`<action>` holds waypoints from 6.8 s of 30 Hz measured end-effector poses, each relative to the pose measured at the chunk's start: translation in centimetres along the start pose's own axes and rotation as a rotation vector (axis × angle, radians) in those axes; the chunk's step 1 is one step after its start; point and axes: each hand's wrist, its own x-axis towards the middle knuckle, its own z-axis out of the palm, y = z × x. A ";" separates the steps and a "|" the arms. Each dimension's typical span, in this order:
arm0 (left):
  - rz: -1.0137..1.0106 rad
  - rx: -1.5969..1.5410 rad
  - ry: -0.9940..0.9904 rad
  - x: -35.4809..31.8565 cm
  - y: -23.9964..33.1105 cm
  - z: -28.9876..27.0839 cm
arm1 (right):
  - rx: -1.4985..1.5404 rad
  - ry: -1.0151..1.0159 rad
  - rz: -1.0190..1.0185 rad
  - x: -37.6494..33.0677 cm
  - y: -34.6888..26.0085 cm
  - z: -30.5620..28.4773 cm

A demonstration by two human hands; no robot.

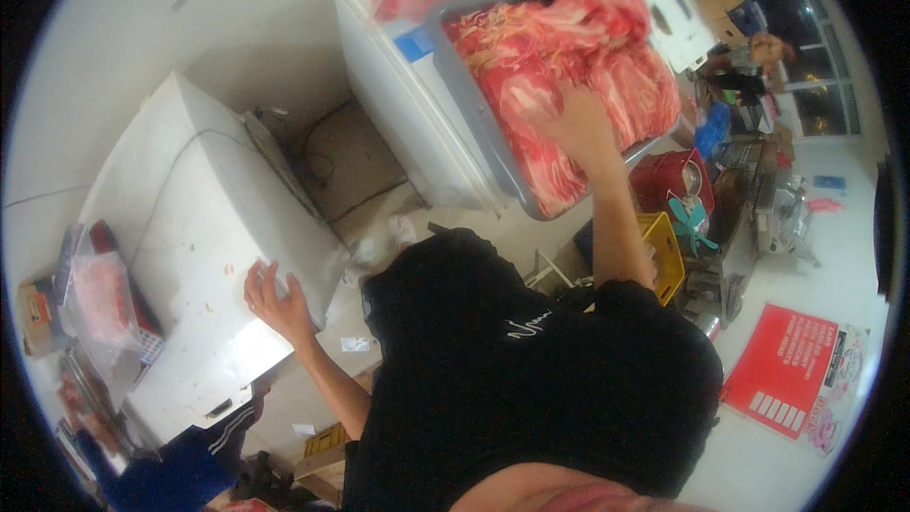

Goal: The person places slices of meat into plastic bags and puts the bags on a counter or a scale.

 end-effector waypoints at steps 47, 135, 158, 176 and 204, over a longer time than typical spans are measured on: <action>0.023 -0.014 0.005 0.0 -0.1 0.2 | 0.133 0.442 -0.262 -2.5 -2.5 1.6; -0.045 -0.062 0.119 -1.4 -0.6 0.6 | 0.980 -0.539 -0.230 5.7 -7.6 5.3; 0.235 -0.873 -0.299 8.3 22.1 3.6 | 1.923 -0.491 0.027 -2.7 6.3 -8.8; 1.177 -1.041 -0.104 16.5 43.7 5.5 | 1.723 -0.203 -0.242 -3.7 5.3 -12.1; 0.037 -1.788 -0.727 25.7 41.5 0.8 | 0.898 0.500 0.015 3.9 9.6 -1.5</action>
